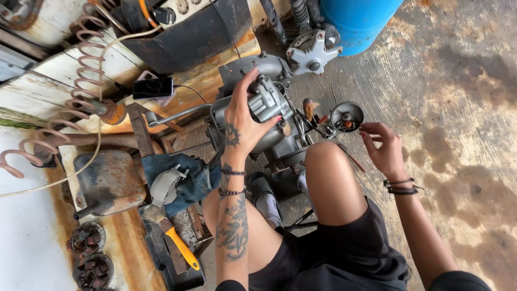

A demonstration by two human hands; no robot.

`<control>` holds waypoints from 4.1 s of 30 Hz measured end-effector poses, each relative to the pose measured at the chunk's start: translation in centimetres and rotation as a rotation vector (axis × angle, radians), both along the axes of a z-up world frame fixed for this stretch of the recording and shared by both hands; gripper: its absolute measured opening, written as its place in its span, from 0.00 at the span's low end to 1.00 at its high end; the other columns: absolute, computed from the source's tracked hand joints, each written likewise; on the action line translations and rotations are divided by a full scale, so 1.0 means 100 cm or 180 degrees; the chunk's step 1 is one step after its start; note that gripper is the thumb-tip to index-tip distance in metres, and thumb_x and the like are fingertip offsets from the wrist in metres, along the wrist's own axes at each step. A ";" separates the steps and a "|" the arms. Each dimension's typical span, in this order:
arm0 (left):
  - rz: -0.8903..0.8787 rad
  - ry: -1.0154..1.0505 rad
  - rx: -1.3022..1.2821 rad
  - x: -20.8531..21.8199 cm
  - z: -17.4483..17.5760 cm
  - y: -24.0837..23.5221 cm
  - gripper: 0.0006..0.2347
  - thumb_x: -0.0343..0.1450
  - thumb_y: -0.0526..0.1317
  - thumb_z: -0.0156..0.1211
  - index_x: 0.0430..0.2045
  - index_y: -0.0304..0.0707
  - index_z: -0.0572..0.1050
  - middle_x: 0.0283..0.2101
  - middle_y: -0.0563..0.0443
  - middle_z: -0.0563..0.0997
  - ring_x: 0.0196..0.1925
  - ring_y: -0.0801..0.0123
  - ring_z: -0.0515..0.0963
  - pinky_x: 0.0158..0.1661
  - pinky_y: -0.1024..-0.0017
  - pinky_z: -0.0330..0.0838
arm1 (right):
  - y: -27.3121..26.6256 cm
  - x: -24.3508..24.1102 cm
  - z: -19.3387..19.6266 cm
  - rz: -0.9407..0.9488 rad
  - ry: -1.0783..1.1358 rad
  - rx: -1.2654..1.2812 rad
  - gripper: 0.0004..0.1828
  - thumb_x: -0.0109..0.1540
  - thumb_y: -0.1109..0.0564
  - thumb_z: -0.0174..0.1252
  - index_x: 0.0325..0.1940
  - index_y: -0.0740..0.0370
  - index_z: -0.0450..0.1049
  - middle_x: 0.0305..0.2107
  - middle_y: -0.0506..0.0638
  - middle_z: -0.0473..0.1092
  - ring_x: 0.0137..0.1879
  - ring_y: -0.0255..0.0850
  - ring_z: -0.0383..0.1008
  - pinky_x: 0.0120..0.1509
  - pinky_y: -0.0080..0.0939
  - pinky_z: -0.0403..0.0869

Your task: Cleaning and disassembling a motorcycle carburetor using a brush and screwdriver

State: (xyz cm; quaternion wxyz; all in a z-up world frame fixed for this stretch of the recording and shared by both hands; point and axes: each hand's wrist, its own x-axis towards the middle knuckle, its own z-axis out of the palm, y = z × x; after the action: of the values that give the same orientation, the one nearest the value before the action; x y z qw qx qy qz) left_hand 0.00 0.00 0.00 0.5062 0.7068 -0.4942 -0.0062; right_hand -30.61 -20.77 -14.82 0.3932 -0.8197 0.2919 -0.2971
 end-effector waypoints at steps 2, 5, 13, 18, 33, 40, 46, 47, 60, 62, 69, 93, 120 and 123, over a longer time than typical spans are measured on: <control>-0.0092 -0.0124 -0.0110 -0.009 0.005 0.004 0.45 0.57 0.29 0.81 0.70 0.46 0.59 0.65 0.39 0.71 0.64 0.40 0.75 0.59 0.50 0.74 | 0.015 0.014 0.029 0.0147 -0.0421 0.0605 0.12 0.66 0.66 0.60 0.54 0.70 0.75 0.45 0.61 0.76 0.50 0.52 0.79 0.48 0.47 0.79; -0.0280 -0.0681 -0.0213 -0.025 -0.004 0.005 0.42 0.60 0.29 0.79 0.69 0.44 0.59 0.66 0.39 0.70 0.64 0.44 0.75 0.60 0.50 0.75 | 0.048 0.040 0.079 0.0639 -0.1015 0.1625 0.26 0.63 0.53 0.60 0.61 0.69 0.68 0.52 0.64 0.73 0.58 0.54 0.75 0.55 0.54 0.77; -0.0365 -0.2143 -0.0460 -0.094 -0.012 0.048 0.28 0.70 0.35 0.71 0.65 0.55 0.66 0.66 0.45 0.72 0.48 0.57 0.82 0.46 0.59 0.79 | 0.096 0.098 0.121 0.2245 -0.1553 0.1454 0.76 0.43 0.26 0.72 0.79 0.70 0.42 0.66 0.73 0.57 0.70 0.69 0.58 0.68 0.79 0.62; 0.0081 -0.2443 -0.0503 -0.138 -0.006 0.096 0.17 0.73 0.38 0.68 0.56 0.54 0.74 0.60 0.45 0.78 0.41 0.65 0.83 0.43 0.62 0.78 | 0.149 0.094 0.109 0.1967 -0.1887 0.1915 0.62 0.49 0.29 0.70 0.73 0.73 0.56 0.51 0.66 0.72 0.57 0.47 0.72 0.60 0.55 0.74; 0.0388 0.0729 -0.1693 -0.227 -0.002 0.092 0.52 0.54 0.54 0.81 0.66 0.19 0.56 0.67 0.25 0.63 0.74 0.36 0.62 0.72 0.43 0.53 | 0.229 0.031 0.164 0.1995 -0.3010 0.3405 0.37 0.69 0.33 0.49 0.72 0.60 0.60 0.59 0.56 0.70 0.64 0.45 0.71 0.71 0.51 0.69; 0.0617 0.0054 -0.1186 -0.262 0.041 0.117 0.28 0.77 0.50 0.58 0.69 0.37 0.57 0.71 0.23 0.58 0.79 0.30 0.59 0.77 0.40 0.61 | 0.226 0.025 0.158 0.2374 -0.2873 0.2651 0.41 0.66 0.28 0.48 0.71 0.61 0.62 0.60 0.64 0.66 0.66 0.53 0.66 0.71 0.53 0.66; 0.1485 -0.0167 -0.1549 -0.268 0.040 0.115 0.23 0.67 0.45 0.70 0.49 0.23 0.75 0.68 0.26 0.65 0.72 0.35 0.67 0.70 0.52 0.64 | 0.220 0.029 0.157 0.2787 -0.2745 0.1997 0.45 0.63 0.24 0.47 0.69 0.62 0.64 0.60 0.70 0.63 0.68 0.59 0.62 0.71 0.56 0.63; 0.1382 -0.0073 -0.1834 -0.267 0.037 0.117 0.24 0.65 0.44 0.72 0.49 0.24 0.75 0.64 0.29 0.68 0.69 0.36 0.70 0.69 0.51 0.66 | 0.220 0.027 0.156 0.2840 -0.2710 0.1896 0.46 0.63 0.23 0.47 0.69 0.63 0.64 0.61 0.71 0.63 0.68 0.61 0.61 0.72 0.56 0.63; 0.0540 0.1504 -0.2949 -0.213 -0.049 0.175 0.46 0.58 0.40 0.83 0.71 0.31 0.58 0.57 0.41 0.79 0.63 0.63 0.76 0.65 0.58 0.69 | 0.190 0.002 0.120 0.1911 -0.1451 0.2441 0.28 0.66 0.49 0.54 0.61 0.77 0.67 0.44 0.62 0.71 0.46 0.45 0.78 0.50 0.40 0.80; 0.0554 0.1469 -0.2917 -0.204 -0.050 0.178 0.46 0.58 0.39 0.83 0.70 0.29 0.58 0.57 0.40 0.79 0.63 0.61 0.76 0.65 0.57 0.69 | 0.199 0.009 0.130 0.2109 -0.1323 0.2361 0.29 0.66 0.48 0.54 0.60 0.76 0.67 0.43 0.64 0.72 0.47 0.48 0.79 0.50 0.42 0.80; 0.0462 0.1426 -0.2669 -0.204 -0.056 0.177 0.42 0.58 0.34 0.82 0.65 0.19 0.60 0.55 0.29 0.78 0.61 0.45 0.77 0.65 0.48 0.70 | 0.233 0.016 0.105 0.3462 -0.1236 0.3055 0.48 0.59 0.42 0.65 0.70 0.73 0.51 0.52 0.65 0.66 0.57 0.58 0.75 0.57 0.67 0.77; -0.1626 0.2554 -0.2865 -0.180 -0.082 0.098 0.58 0.51 0.40 0.82 0.74 0.32 0.42 0.61 0.19 0.70 0.64 0.39 0.72 0.69 0.39 0.57 | 0.193 0.001 0.127 0.2247 -0.0873 0.2849 0.36 0.61 0.58 0.64 0.71 0.63 0.59 0.35 0.60 0.78 0.45 0.44 0.82 0.48 0.44 0.81; 0.0370 0.1223 -0.3114 -0.187 -0.083 0.397 0.55 0.53 0.61 0.74 0.70 0.27 0.50 0.53 0.19 0.71 0.56 0.41 0.76 0.63 0.44 0.67 | 0.415 0.164 0.025 0.2852 0.0593 -0.1315 0.38 0.61 0.37 0.63 0.66 0.57 0.59 0.26 0.53 0.72 0.20 0.47 0.75 0.25 0.46 0.73; 0.0448 0.1210 -0.3201 -0.197 -0.095 0.402 0.56 0.53 0.64 0.74 0.69 0.26 0.51 0.53 0.18 0.72 0.55 0.41 0.76 0.62 0.44 0.68 | 0.443 0.171 0.007 0.3030 0.0918 -0.1388 0.50 0.59 0.25 0.60 0.71 0.62 0.57 0.28 0.54 0.74 0.21 0.38 0.72 0.24 0.35 0.69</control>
State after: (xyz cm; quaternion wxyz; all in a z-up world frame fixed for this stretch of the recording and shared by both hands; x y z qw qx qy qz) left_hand -19.67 40.25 -9.53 0.8616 0.3952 -0.2874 0.1373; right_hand -13.51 23.56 -14.07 0.2611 -0.9563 -0.1290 -0.0244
